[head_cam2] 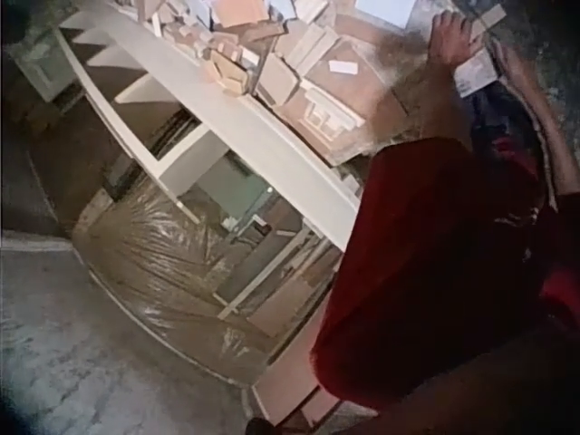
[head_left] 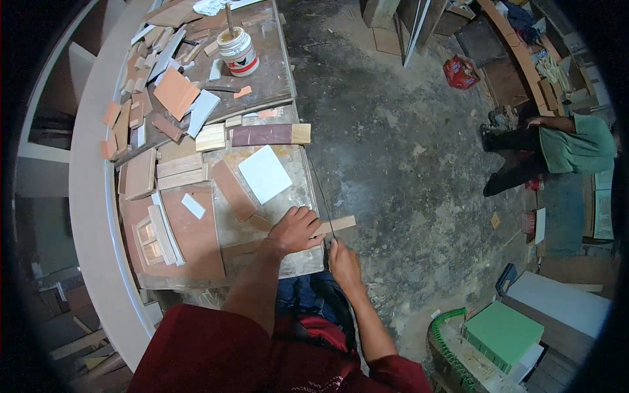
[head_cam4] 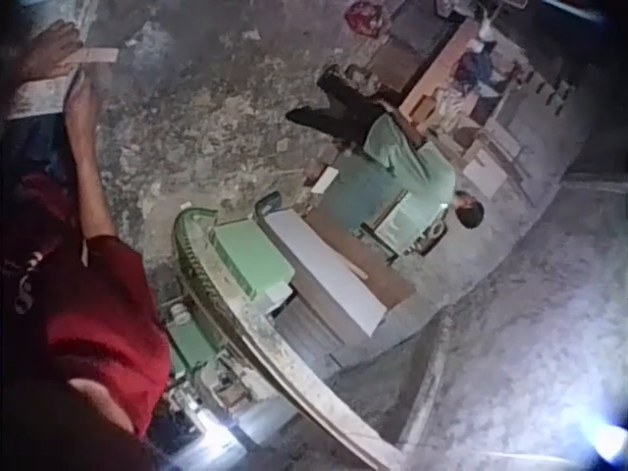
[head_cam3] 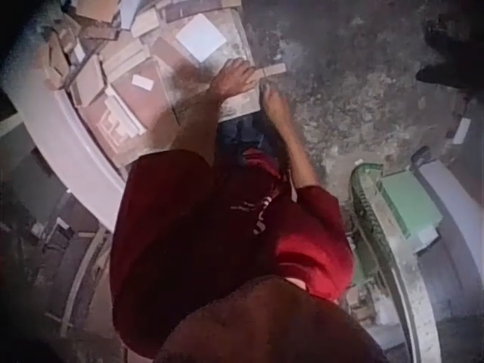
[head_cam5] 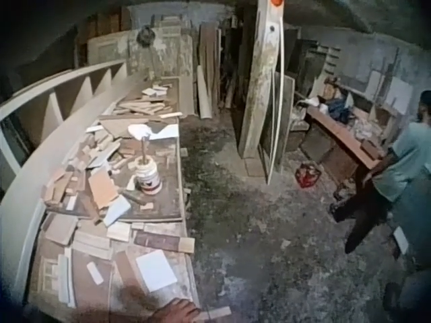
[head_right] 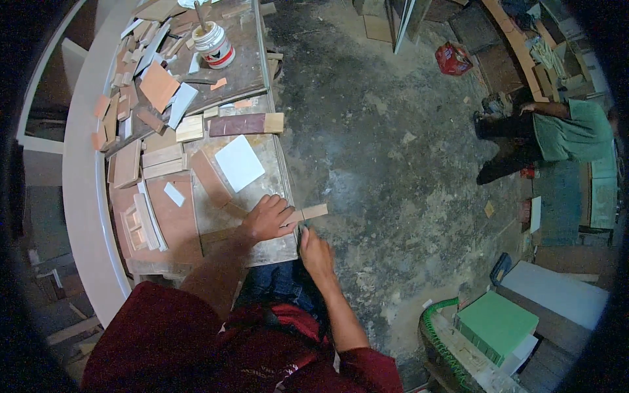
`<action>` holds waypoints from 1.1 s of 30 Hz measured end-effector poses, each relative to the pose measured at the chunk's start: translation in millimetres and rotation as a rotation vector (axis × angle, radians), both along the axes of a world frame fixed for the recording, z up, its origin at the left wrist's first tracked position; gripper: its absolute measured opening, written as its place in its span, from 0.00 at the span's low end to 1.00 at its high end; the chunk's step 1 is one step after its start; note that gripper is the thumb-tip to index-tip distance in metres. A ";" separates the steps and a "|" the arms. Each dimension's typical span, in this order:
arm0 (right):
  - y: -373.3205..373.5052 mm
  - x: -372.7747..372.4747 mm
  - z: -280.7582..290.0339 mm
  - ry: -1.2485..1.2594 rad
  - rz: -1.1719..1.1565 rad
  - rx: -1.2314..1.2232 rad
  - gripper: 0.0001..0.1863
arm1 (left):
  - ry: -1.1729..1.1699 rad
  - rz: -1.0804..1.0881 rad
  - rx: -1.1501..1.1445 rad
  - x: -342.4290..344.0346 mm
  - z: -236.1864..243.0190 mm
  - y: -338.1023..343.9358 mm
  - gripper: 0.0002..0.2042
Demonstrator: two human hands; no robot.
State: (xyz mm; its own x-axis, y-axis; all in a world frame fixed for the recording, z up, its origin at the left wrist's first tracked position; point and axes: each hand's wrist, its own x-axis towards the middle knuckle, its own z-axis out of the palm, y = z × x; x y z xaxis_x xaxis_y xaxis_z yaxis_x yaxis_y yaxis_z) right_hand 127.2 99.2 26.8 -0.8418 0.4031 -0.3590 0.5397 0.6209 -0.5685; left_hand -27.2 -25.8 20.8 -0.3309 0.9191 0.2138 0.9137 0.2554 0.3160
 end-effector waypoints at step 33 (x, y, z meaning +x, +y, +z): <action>-6.0 15.1 12.0 -0.083 -0.061 -0.054 0.17 | -0.048 0.005 0.027 -3.0 1.3 -0.7 0.17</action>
